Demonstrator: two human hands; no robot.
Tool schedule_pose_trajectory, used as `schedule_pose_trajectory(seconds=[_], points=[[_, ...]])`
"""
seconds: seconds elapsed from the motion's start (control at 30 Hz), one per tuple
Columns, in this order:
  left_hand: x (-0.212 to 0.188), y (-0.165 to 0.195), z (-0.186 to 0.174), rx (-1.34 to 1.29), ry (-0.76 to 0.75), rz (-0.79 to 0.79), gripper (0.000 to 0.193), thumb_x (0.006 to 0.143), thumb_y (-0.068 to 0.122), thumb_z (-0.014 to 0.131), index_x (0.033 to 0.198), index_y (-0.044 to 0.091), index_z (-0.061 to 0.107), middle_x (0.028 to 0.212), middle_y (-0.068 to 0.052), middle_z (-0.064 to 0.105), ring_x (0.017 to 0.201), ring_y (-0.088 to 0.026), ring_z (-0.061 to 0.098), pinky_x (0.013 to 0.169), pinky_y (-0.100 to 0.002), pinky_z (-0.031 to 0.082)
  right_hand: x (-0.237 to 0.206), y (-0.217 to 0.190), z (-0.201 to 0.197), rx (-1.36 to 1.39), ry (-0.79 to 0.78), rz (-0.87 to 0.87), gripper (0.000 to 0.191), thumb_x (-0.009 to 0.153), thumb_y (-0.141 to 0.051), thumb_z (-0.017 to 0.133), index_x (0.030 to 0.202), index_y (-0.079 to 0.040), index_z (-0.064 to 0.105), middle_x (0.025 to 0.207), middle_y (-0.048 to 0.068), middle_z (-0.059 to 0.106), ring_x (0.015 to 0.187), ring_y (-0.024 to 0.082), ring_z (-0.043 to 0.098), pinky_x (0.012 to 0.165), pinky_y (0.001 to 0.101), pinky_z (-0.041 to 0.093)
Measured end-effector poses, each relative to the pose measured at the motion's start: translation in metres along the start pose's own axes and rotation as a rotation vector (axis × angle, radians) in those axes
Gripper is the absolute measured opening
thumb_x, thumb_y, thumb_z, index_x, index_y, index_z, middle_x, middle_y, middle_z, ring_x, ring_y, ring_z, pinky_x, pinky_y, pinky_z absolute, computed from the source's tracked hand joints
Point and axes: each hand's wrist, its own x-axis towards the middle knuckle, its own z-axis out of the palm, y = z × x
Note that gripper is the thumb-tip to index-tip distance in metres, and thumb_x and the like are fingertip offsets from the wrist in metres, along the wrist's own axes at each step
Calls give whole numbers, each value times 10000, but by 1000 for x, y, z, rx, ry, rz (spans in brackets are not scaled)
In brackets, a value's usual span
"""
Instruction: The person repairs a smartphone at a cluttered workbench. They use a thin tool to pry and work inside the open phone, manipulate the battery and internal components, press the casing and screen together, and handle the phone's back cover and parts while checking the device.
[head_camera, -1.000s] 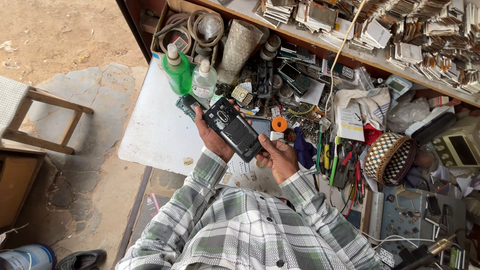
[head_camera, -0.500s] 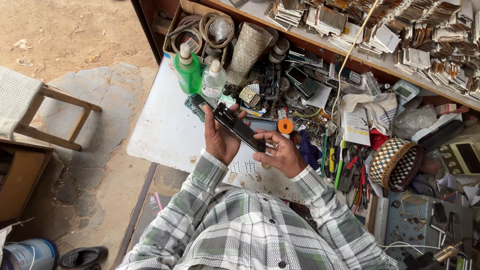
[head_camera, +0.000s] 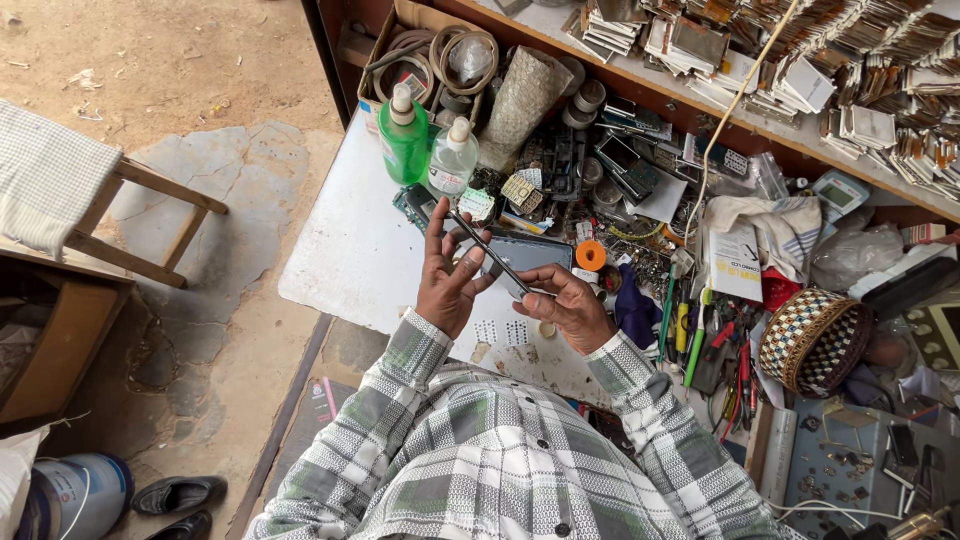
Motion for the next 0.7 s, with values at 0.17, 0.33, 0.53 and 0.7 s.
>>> schedule_pose_trajectory(seconds=[0.17, 0.33, 0.53, 0.7], points=[[-1, -3, -5, -5, 11, -5, 943, 908, 27, 721, 1615, 362, 195, 1395, -68, 469, 1320, -234, 550, 926, -445, 630, -1, -11, 5, -321, 2, -44, 435, 974, -258, 702, 1301, 8, 596, 1200, 104, 679, 1104, 184, 680, 968, 391, 590], [-5, -8, -3, -15, -23, -18, 927, 920, 41, 722, 1623, 340, 196, 1393, -83, 476, 1256, -209, 577, 874, -403, 648, 3, -47, 20, -719, 18, -150, 462, 962, -182, 660, 1375, -10, 548, 1261, 164, 717, 1081, 232, 745, 915, 376, 622], [-8, -15, 7, 36, -15, -66, 930, 900, 60, 736, 1608, 328, 195, 1413, -34, 461, 1185, -170, 614, 854, -336, 631, 24, -87, 40, -1115, 23, -100, 523, 923, -128, 606, 1424, -75, 469, 1188, 166, 743, 938, 294, 779, 771, 387, 646], [-7, -19, 8, 106, -6, -3, 909, 926, 34, 729, 1631, 294, 216, 1419, -60, 457, 1155, -167, 616, 862, -319, 593, 34, -95, 45, -1261, 0, -59, 503, 918, -138, 609, 1398, -86, 470, 966, 144, 791, 819, 302, 780, 758, 412, 631]])
